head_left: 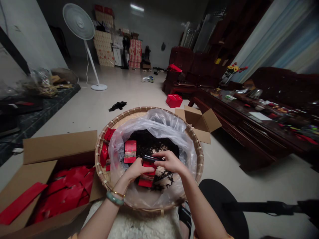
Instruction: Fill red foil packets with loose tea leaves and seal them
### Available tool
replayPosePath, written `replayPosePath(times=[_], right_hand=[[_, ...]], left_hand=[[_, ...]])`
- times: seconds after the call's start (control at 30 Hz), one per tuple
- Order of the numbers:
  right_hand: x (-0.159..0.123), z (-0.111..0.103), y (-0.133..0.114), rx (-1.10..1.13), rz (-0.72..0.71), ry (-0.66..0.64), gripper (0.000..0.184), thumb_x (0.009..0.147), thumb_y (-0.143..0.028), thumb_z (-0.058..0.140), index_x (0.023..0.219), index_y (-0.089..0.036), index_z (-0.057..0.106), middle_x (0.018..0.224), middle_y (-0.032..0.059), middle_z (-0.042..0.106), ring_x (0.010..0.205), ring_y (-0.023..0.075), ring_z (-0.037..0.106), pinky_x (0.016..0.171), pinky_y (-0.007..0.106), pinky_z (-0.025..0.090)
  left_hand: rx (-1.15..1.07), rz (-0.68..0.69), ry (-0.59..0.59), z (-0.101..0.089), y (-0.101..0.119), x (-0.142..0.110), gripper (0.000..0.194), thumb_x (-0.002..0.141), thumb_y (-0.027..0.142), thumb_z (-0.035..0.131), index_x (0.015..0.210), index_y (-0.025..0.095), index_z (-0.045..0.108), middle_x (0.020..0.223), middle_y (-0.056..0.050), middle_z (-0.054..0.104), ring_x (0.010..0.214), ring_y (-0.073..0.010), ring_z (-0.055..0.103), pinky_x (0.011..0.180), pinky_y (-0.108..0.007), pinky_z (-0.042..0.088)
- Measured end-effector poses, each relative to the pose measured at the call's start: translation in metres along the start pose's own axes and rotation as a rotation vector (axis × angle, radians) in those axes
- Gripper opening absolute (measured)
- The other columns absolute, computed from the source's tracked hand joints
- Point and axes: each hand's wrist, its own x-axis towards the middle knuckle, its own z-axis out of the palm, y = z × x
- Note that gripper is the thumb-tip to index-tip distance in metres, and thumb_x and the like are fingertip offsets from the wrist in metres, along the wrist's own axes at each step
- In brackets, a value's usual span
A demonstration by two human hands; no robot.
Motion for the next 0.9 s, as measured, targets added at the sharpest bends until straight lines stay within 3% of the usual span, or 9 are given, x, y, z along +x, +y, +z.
replayPosePath(times=[0.27,0.47,0.6,0.9], right_hand=[[0.007,0.000,0.008,0.036,0.030,-0.004,0.032,0.067,-0.022,0.067,0.098,-0.019,0.072,0.096,0.0035,0.072,0.093,0.0245,0.064,0.085,0.035,0.046],[0.011,-0.001,0.021,0.089,0.106,0.106,0.036,0.067,-0.027,0.067,0.101,-0.017,0.071,0.098,0.0052,0.072,0.086,0.0235,0.064,0.076,0.034,0.048],[0.011,-0.003,0.031,0.148,0.112,0.134,0.038,0.065,-0.029,0.068,0.101,-0.017,0.071,0.093,0.0046,0.072,0.080,0.0209,0.064,0.072,0.032,0.049],[0.013,-0.001,0.033,0.229,0.096,0.126,0.039,0.065,-0.029,0.068,0.101,-0.015,0.071,0.093,0.0057,0.072,0.079,0.0205,0.063,0.075,0.033,0.048]], left_hand=[[-0.062,-0.081,-0.024,0.000,0.005,0.002,0.031,0.053,0.019,0.077,0.079,0.011,0.062,0.065,0.001,0.062,0.054,-0.0109,0.056,0.051,-0.023,0.048],[-0.200,-0.107,-0.092,-0.007,-0.004,0.001,0.042,0.053,0.026,0.080,0.087,0.010,0.061,0.075,-0.005,0.068,0.066,-0.0171,0.064,0.064,-0.029,0.052],[-0.126,-0.111,-0.193,-0.016,-0.018,-0.003,0.042,0.054,0.024,0.079,0.091,0.010,0.066,0.081,-0.007,0.070,0.070,-0.0166,0.064,0.061,-0.025,0.051],[-0.024,-0.098,-0.223,-0.023,-0.019,-0.005,0.029,0.059,0.019,0.072,0.086,0.011,0.069,0.072,-0.005,0.068,0.059,-0.0121,0.060,0.054,-0.022,0.049]])
